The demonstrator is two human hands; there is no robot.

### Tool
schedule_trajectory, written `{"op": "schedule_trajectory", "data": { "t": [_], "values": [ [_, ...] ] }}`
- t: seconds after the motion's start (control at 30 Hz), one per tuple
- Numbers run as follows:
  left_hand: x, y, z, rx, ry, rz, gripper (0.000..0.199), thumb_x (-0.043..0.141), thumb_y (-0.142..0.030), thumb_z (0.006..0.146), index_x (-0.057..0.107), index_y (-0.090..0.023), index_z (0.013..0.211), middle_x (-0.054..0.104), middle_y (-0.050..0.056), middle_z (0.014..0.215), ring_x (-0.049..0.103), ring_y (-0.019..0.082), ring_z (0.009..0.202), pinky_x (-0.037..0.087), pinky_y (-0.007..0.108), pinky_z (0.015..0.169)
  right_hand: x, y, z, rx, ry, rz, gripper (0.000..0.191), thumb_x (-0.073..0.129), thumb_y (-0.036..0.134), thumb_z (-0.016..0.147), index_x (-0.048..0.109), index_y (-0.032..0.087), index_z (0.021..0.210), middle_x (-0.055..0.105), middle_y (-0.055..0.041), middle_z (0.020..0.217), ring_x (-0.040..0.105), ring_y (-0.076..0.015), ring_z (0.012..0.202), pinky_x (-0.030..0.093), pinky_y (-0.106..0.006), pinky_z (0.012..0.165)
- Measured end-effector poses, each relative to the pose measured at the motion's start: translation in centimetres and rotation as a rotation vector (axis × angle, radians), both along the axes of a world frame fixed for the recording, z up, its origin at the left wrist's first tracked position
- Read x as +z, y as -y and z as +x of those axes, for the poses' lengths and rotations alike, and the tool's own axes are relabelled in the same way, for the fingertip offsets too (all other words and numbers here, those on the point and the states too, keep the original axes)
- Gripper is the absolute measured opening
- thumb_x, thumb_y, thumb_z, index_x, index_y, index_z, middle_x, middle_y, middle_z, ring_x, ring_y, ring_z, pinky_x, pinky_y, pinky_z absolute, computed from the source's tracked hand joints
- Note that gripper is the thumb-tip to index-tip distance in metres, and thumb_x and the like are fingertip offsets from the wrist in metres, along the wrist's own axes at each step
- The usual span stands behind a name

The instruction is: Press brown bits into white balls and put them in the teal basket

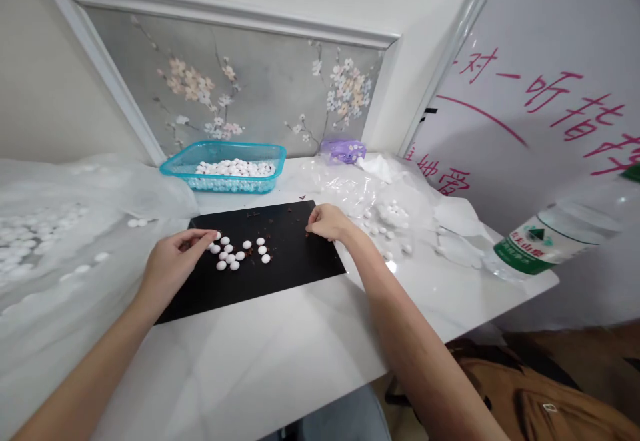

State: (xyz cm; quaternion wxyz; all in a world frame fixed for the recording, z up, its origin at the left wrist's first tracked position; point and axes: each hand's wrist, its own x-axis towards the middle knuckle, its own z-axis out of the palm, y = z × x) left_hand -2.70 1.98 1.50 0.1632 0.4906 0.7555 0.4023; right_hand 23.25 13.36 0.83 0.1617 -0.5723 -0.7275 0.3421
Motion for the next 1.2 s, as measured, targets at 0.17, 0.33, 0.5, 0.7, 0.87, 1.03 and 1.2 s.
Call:
{"op": "schedule_trajectory", "data": {
  "t": [0.17,0.33,0.5,0.7,0.87,1.03,1.2],
  "values": [
    [-0.5,-0.2,0.1,-0.038,0.055,-0.052,0.045,0.059,-0.056,0.065,0.070,-0.020,0.089,0.067,0.005,0.085,0.057,0.023,0.082,0.039,0.028,0.059,0.7,0.5,-0.1,0.064,0.006,-0.078,0.006,0.061,0.017,0.063,0.059,0.016,0.069,0.060,-0.0005,0.063,0.049,-0.0092,0.043,0.040,-0.021,0.037],
    [-1.3,-0.5,-0.1,-0.131,-0.117,-0.014,0.042,0.058,-0.055,0.067,0.071,-0.021,0.088,0.059,0.001,0.067,0.049,0.016,0.062,0.035,0.026,0.055,1.3,1.1,0.0,0.113,-0.050,-0.134,0.010,0.066,0.017,0.063,0.058,0.015,0.068,0.056,0.0005,0.059,0.047,-0.0077,0.043,0.039,-0.018,0.035],
    [-1.4,-0.2,0.2,-0.219,-0.285,0.039,0.038,0.054,-0.052,0.073,0.071,-0.022,0.088,0.055,0.000,0.067,0.045,0.013,0.056,0.034,0.026,0.054,0.8,1.3,0.0,0.152,-0.153,-0.066,0.010,0.058,0.004,0.062,0.060,0.014,0.063,0.055,-0.0001,0.057,0.046,-0.0077,0.043,0.039,-0.018,0.034],
    [-0.9,0.5,0.7,-0.201,-0.382,0.009,0.038,0.048,-0.045,0.080,0.069,-0.019,0.097,0.057,0.002,0.074,0.050,0.015,0.063,0.037,0.026,0.059,0.1,1.4,-0.5,0.183,-0.215,0.147,0.010,0.054,0.010,0.071,0.063,0.013,0.073,0.059,-0.0016,0.066,0.047,-0.0059,0.046,0.040,-0.018,0.042],
    [-0.5,0.9,0.9,-0.156,-0.452,-0.055,0.041,0.042,-0.043,0.084,0.067,-0.019,0.106,0.060,0.004,0.079,0.055,0.019,0.074,0.037,0.028,0.062,-0.3,1.6,-1.1,0.191,-0.232,0.247,0.012,0.050,0.013,0.075,0.061,0.015,0.078,0.061,-0.0002,0.066,0.049,-0.0073,0.050,0.041,-0.020,0.051],
    [-0.9,1.0,1.4,-0.190,-0.575,-0.075,0.041,0.035,-0.040,0.088,0.068,-0.022,0.106,0.062,0.007,0.091,0.053,0.024,0.093,0.039,0.031,0.069,-0.6,1.9,-1.7,0.190,-0.244,0.355,0.009,0.053,0.014,0.071,0.061,0.015,0.076,0.061,-0.0007,0.069,0.051,-0.0095,0.058,0.041,-0.022,0.058],
    [0.7,1.0,0.2,-0.155,-0.752,-0.002,0.039,0.037,-0.038,0.087,0.068,-0.022,0.104,0.062,0.009,0.096,0.052,0.026,0.095,0.040,0.034,0.077,-0.9,2.2,-2.2,0.193,-0.226,0.380,0.008,0.058,0.014,0.069,0.061,0.015,0.077,0.059,0.0003,0.068,0.050,-0.0091,0.057,0.043,-0.022,0.060]
  ]
}}
